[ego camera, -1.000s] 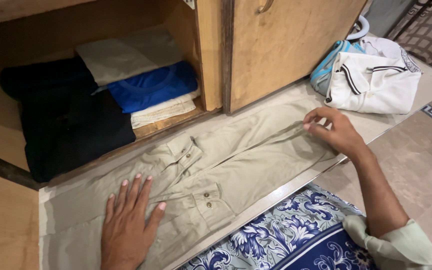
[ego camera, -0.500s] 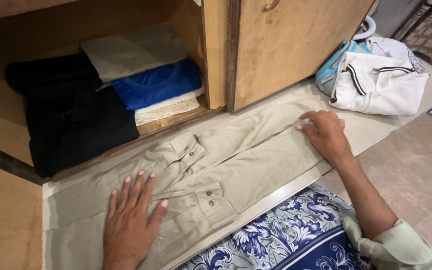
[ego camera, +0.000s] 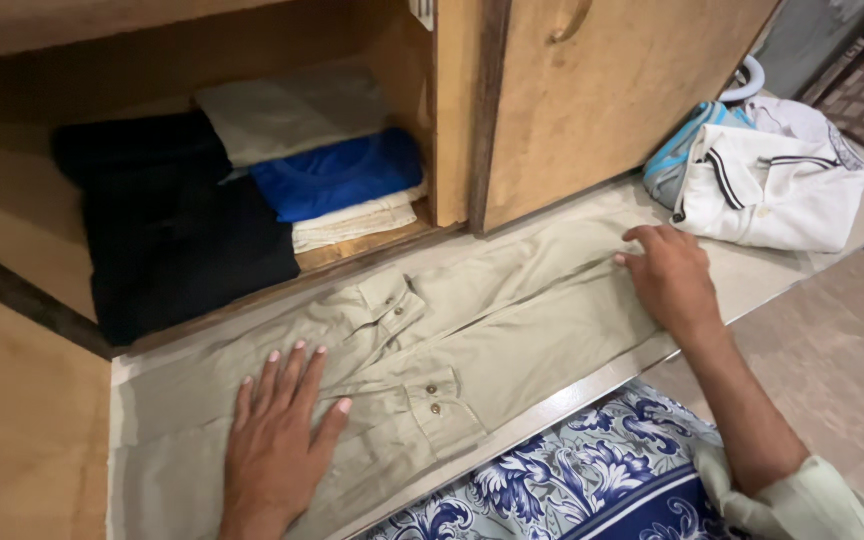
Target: The person folds a pair of trousers by hand on a flat surface in front of a wardrobe, smoothing the fabric and aligning the legs.
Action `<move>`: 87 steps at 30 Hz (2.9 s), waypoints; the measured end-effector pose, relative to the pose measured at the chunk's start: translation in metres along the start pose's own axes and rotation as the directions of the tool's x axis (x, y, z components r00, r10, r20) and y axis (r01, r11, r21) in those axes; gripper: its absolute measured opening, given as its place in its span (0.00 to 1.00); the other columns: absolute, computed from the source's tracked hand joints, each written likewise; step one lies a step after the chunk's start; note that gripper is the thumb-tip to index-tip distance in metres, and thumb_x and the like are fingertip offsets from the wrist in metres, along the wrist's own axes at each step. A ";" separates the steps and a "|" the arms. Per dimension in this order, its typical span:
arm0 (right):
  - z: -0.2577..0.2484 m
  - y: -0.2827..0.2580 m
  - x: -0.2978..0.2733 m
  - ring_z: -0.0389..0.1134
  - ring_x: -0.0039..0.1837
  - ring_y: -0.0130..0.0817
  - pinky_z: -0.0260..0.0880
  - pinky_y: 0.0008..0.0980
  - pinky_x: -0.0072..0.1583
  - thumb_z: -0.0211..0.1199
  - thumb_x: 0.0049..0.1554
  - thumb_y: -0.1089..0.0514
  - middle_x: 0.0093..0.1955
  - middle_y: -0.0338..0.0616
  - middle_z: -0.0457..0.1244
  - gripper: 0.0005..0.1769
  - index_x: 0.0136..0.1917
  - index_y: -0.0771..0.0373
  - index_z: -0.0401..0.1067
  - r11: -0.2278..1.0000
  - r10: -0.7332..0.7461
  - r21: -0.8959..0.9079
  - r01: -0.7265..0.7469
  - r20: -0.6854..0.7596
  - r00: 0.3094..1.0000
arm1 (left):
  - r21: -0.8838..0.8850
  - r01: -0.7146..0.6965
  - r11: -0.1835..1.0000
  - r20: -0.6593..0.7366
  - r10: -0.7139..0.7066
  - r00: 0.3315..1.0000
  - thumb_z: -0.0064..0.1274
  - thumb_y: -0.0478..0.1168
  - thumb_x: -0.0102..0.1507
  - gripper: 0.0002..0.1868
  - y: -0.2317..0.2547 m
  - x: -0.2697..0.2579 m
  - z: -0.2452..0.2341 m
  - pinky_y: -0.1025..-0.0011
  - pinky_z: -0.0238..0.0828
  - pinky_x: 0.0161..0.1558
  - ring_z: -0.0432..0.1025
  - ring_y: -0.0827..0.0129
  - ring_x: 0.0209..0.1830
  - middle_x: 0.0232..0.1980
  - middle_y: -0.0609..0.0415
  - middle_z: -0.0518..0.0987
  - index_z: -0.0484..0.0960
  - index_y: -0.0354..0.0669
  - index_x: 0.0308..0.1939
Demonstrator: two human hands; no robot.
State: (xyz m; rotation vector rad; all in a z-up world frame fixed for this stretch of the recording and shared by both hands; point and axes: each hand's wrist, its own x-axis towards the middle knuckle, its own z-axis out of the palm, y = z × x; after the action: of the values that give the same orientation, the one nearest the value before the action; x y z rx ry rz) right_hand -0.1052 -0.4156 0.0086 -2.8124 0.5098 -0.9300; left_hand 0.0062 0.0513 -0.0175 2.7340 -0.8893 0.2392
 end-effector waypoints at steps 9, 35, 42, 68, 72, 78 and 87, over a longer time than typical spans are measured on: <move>0.049 -0.043 0.013 0.49 0.80 0.52 0.48 0.52 0.75 0.47 0.65 0.40 0.79 0.57 0.52 0.35 0.79 0.59 0.55 0.975 -0.223 0.067 0.213 0.332 0.917 | 0.009 0.022 1.000 0.032 -0.022 0.999 0.38 0.64 0.65 0.39 0.002 -0.001 -0.004 0.54 0.36 0.73 0.47 0.56 0.81 0.81 0.54 0.56 0.59 0.56 0.78; 0.057 -0.016 0.030 0.47 0.82 0.56 0.47 0.49 0.77 0.46 0.67 0.42 0.80 0.55 0.52 0.33 0.79 0.60 0.57 0.992 -0.113 0.080 0.094 0.290 0.950 | -0.054 0.044 0.998 0.032 -0.042 0.999 0.45 0.60 0.64 0.37 0.015 0.001 -0.023 0.52 0.39 0.73 0.49 0.53 0.79 0.79 0.50 0.59 0.62 0.53 0.75; 0.050 -0.060 0.022 0.48 0.81 0.50 0.46 0.47 0.77 0.48 0.65 0.42 0.80 0.51 0.52 0.34 0.78 0.59 0.56 0.970 -0.219 0.192 0.149 0.426 0.878 | -0.227 -0.143 0.963 -0.194 0.099 0.976 0.49 0.44 0.67 0.25 0.065 0.018 -0.025 0.54 0.44 0.78 0.55 0.54 0.80 0.75 0.44 0.66 0.72 0.43 0.68; 0.058 -0.003 0.014 0.52 0.79 0.58 0.53 0.52 0.73 0.48 0.63 0.33 0.79 0.56 0.54 0.38 0.78 0.54 0.60 0.989 -0.072 -0.108 0.101 0.242 0.968 | -0.151 -0.210 0.966 -0.156 0.187 0.970 0.51 0.39 0.65 0.23 0.154 0.167 0.071 0.53 0.64 0.63 0.72 0.47 0.59 0.57 0.38 0.78 0.76 0.33 0.63; 0.046 -0.007 0.019 0.51 0.79 0.59 0.51 0.53 0.74 0.50 0.60 0.30 0.79 0.55 0.54 0.41 0.78 0.53 0.60 0.981 -0.160 -0.064 0.184 0.277 0.947 | -0.169 -0.256 0.952 -0.218 0.217 0.951 0.56 0.39 0.62 0.11 0.165 0.187 0.084 0.50 0.69 0.56 0.73 0.47 0.53 0.48 0.42 0.79 0.81 0.37 0.46; 0.038 -0.009 0.022 0.52 0.79 0.56 0.51 0.49 0.75 0.56 0.57 0.29 0.77 0.59 0.55 0.43 0.76 0.56 0.62 0.993 -0.109 0.062 0.097 0.240 0.964 | -0.079 -0.249 0.965 -0.499 0.178 0.848 0.56 0.35 0.56 0.12 0.154 0.193 0.100 0.47 0.66 0.53 0.73 0.48 0.49 0.47 0.41 0.79 0.81 0.36 0.43; 0.046 0.022 0.016 0.64 0.70 0.55 0.62 0.45 0.70 0.59 0.64 0.50 0.65 0.60 0.65 0.22 0.67 0.62 0.72 0.976 0.019 0.217 -0.006 -0.056 0.998 | -0.084 -0.344 0.935 -0.352 0.295 0.888 0.53 0.30 0.59 0.11 0.159 0.168 0.059 0.56 0.67 0.57 0.72 0.52 0.55 0.49 0.45 0.79 0.81 0.39 0.45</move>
State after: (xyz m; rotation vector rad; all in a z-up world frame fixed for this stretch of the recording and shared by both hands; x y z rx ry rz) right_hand -0.0714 -0.4407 -0.0240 -2.5909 0.4048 -1.0011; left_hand 0.0506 -0.1828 -0.0040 2.3035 -1.1985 0.6544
